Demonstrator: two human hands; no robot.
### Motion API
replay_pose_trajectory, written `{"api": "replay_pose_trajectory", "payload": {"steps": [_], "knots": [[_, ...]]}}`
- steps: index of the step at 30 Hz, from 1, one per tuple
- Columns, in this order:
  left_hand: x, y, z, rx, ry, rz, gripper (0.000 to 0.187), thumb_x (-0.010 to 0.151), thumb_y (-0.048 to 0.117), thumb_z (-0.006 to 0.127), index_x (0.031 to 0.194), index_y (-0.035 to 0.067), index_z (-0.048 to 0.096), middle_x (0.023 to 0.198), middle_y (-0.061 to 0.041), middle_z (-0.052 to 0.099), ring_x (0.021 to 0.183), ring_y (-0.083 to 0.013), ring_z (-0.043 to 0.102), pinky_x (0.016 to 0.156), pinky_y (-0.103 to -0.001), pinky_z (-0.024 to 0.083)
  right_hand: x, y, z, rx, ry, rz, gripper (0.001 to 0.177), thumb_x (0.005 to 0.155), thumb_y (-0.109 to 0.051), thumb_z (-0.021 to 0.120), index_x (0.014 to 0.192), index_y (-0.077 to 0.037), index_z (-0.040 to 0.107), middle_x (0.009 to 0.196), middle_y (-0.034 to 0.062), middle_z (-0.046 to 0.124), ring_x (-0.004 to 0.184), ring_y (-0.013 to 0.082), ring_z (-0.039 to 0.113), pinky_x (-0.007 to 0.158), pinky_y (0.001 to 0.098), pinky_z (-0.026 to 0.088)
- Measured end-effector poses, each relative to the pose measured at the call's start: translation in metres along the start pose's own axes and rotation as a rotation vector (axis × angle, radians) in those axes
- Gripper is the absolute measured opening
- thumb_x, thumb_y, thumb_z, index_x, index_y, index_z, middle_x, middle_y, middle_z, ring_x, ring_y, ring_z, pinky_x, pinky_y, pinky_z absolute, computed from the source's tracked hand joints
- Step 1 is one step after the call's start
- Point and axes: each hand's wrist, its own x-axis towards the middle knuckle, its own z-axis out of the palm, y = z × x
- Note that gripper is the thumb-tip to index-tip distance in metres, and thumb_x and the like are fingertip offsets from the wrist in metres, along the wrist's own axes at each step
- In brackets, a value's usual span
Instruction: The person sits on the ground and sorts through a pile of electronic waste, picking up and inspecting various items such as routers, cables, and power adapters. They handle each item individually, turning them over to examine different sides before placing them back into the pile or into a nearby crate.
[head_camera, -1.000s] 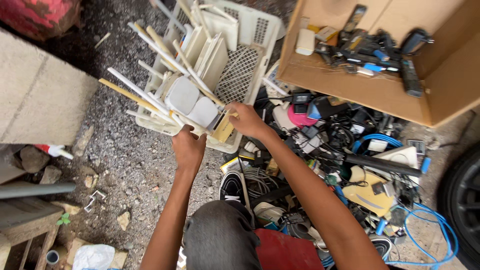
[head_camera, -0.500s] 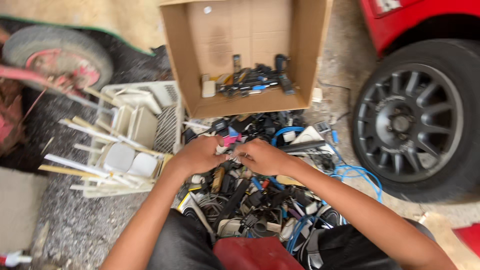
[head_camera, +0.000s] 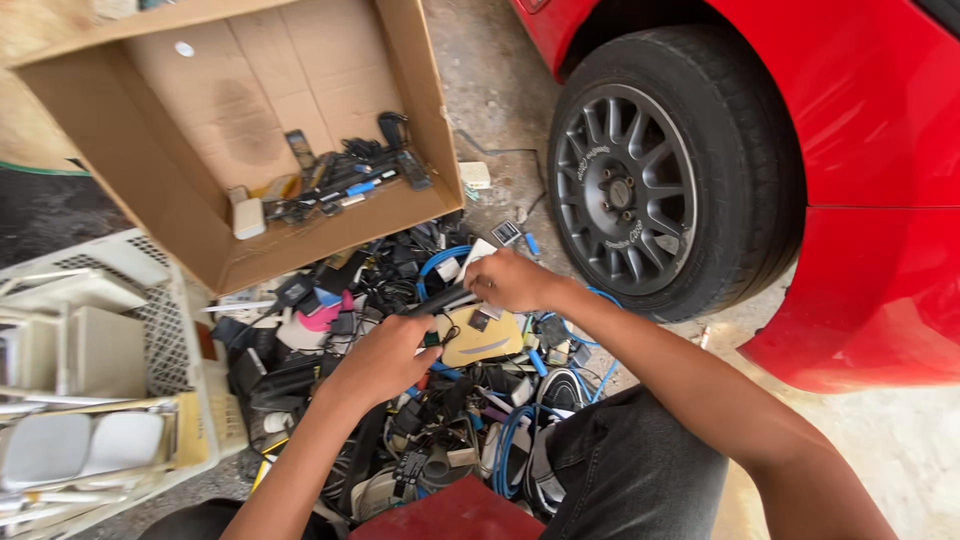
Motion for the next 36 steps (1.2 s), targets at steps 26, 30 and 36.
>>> {"api": "replay_pose_trajectory", "payload": {"steps": [26,30,36], "knots": [[0.109,-0.082,0.077,0.394,-0.105,-0.053,0.026,0.099,0.035,0.058,0.117,0.016,0.056,0.097,-0.004,0.07,0.079,-0.0308,0.073,0.072,-0.045,0.058,0.126,0.388,0.129,-0.03,0.135,0.885,0.034,0.104,-0.012,0.046,0.134,-0.002,0.056,0.108,0.0205,0.062,0.095,0.037,0.064,0.077,0.048,0.058],[0.11,-0.094,0.082,0.393,-0.094,-0.073,0.027,0.098,0.038,0.058,0.117,0.018,0.056,0.097,-0.006,0.07,0.082,-0.0327,0.073,0.073,-0.047,0.057,0.138,0.42,0.155,-0.103,0.193,1.019,0.035,0.1,-0.034,0.066,0.124,-0.008,0.065,0.116,0.0194,0.065,0.106,0.0409,0.065,0.082,0.0514,0.058],[0.105,-0.09,0.07,0.39,-0.095,-0.118,0.023,0.102,0.038,0.053,0.117,0.02,0.055,0.096,-0.005,0.069,0.082,-0.0335,0.072,0.073,-0.048,0.056,0.135,0.406,0.148,0.041,0.157,1.087,0.035,0.102,-0.034,0.067,0.115,-0.003,0.064,0.111,0.0163,0.059,0.098,0.0295,0.059,0.077,0.0402,0.057]]}}
